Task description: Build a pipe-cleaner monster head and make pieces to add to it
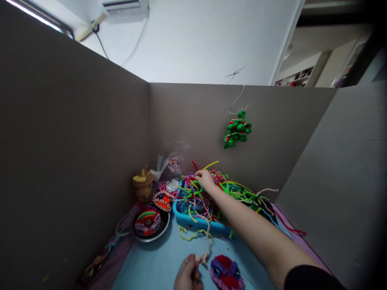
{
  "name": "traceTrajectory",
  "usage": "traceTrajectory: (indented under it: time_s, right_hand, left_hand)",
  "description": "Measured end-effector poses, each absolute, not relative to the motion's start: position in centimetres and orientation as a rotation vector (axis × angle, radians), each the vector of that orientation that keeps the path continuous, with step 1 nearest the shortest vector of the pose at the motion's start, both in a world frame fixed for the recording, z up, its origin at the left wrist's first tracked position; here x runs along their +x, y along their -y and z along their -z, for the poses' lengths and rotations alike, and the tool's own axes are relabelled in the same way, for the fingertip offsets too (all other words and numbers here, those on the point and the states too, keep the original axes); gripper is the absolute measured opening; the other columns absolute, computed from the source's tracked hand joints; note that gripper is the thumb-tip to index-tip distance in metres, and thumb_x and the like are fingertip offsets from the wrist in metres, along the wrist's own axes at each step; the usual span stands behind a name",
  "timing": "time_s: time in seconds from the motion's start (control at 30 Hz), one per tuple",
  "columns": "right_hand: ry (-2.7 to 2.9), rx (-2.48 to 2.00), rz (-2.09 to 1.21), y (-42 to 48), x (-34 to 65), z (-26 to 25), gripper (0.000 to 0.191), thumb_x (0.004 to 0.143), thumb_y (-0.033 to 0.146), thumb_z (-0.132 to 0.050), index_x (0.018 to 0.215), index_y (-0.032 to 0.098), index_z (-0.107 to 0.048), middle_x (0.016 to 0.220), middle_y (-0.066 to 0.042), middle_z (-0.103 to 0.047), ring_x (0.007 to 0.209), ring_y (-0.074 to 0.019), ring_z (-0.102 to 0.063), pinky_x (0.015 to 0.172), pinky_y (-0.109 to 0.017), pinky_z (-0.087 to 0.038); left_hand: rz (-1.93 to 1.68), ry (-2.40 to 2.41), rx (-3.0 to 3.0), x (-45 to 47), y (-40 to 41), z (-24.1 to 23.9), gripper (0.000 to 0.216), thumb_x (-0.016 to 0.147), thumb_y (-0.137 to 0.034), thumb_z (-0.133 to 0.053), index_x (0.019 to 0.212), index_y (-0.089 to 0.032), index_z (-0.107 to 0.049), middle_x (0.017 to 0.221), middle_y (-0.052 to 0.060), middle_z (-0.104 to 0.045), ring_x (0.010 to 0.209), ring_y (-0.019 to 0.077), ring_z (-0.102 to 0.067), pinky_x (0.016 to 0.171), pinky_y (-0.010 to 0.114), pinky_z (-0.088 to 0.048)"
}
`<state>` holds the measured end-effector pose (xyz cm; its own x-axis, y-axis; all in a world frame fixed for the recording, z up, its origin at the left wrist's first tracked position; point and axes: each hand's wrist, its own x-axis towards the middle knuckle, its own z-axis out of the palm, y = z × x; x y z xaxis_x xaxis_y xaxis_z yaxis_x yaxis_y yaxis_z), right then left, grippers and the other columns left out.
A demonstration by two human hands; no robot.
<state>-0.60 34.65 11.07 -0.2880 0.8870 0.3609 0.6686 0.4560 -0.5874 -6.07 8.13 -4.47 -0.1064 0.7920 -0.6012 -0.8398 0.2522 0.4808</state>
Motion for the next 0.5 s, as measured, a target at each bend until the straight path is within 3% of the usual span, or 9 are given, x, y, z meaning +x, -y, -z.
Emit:
traceTrajectory:
  time_s: [0.07, 0.13, 0.3, 0.5]
  right_hand:
    - [1.905, -1.228, -0.451, -35.1, 0.6, -12.6, 0.019, 0.087, 0.032, -0.059, 0.085, 0.014, -0.065, 0.08, -0.003, -0.066, 0.072, -0.017, -0.062, 0.069, -0.03, -0.05]
    - [1.765, -1.126, -0.459, -35.1, 2.0, -14.4, 0.02, 0.083, 0.034, -0.057, 0.078, 0.016, -0.063, 0.066, 0.001, -0.062, 0.065, -0.0164, -0.058, 0.062, -0.027, -0.046]
    - [1.519, -0.885, -0.49, -33.5, 5.8, -17.9, 0.024, 0.076, 0.041, -0.057, 0.077, 0.018, -0.059, 0.067, 0.001, -0.06, 0.063, -0.0152, -0.055, 0.062, -0.026, -0.045]
    - [1.324, -0.764, -0.519, -32.8, 9.1, -20.8, 0.023, 0.074, 0.041, -0.06, 0.077, 0.019, -0.055, 0.064, 0.003, -0.057, 0.059, -0.0143, -0.057, 0.058, -0.027, -0.048]
  left_hand:
    - [-1.36, -0.962, -0.054, -5.9, -8.0, 3.9, 0.039, 0.057, -0.03, -0.081, 0.075, -0.02, -0.048, 0.041, -0.009, -0.049, 0.028, 0.0044, -0.037, 0.033, 0.013, -0.018]
    - [-1.303, -0.987, -0.043, -5.7, -7.9, 3.0, 0.033, 0.064, -0.032, -0.076, 0.071, -0.02, -0.047, 0.037, -0.009, -0.045, 0.026, 0.0042, -0.034, 0.033, 0.013, -0.015]
    - [-1.248, -1.055, -0.124, -5.5, -7.6, 0.7, 0.019, 0.082, -0.029, -0.06, 0.071, -0.019, -0.049, 0.034, -0.008, -0.042, 0.023, 0.0035, -0.031, 0.033, 0.012, -0.013]
    - [-1.222, -1.026, -0.116, -5.7, -7.3, -0.8, 0.028, 0.092, -0.028, -0.048, 0.065, -0.018, -0.048, 0.034, -0.006, -0.042, 0.022, 0.0045, -0.034, 0.031, 0.012, -0.015]
